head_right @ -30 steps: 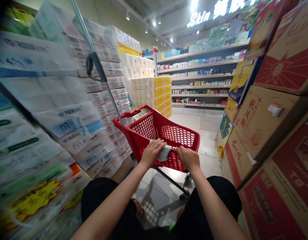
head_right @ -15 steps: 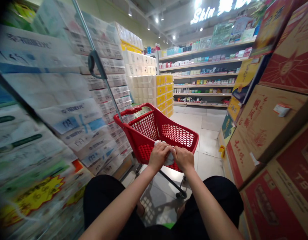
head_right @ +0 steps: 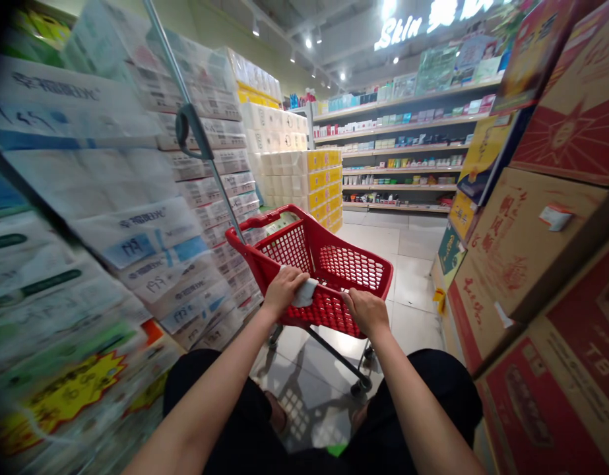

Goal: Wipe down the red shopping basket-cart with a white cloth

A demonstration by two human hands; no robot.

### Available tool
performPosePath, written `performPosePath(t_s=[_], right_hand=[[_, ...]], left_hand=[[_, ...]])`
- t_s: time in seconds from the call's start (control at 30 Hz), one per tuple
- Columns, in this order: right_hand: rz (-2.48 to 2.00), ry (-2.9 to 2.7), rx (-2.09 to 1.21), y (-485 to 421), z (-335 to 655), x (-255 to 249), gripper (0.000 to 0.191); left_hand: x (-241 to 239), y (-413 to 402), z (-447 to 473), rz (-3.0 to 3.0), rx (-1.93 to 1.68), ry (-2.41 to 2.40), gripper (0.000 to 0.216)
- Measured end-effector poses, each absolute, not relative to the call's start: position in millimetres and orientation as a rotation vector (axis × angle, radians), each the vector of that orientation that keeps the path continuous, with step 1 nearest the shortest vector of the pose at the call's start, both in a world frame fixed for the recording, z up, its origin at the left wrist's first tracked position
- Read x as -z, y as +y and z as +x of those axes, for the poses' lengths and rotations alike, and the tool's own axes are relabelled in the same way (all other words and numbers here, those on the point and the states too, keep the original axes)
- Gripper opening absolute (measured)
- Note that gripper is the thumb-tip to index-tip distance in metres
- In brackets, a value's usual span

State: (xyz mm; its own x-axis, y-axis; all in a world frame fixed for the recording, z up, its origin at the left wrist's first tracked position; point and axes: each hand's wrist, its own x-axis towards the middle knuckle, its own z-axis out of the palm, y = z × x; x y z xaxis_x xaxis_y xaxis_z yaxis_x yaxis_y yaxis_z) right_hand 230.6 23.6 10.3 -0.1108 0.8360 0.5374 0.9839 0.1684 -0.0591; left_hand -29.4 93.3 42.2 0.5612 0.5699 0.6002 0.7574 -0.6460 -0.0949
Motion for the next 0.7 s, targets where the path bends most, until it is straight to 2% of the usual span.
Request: performPosePath(t_s=[0.2,0.47,0.7], right_hand=[[-1.666,-2.027,0.446,28.1,252.6,-5.2,0.05],[-1.602,-2.117,0.407,31.7,282.4,-15.6,0.045],[-1.565,-2.066,0.502,32.5,235.4,-26.5,0.041]], left_hand=[[-53.7,102.6,-52.9,-2.378,0.738,-1.143,0.028],[-52.8,87.9,-28.0,-2.27,0.679,-1.179,0.029],[-53.4,75.1,-10.7,-2.28,0.695,-1.164,0.031]])
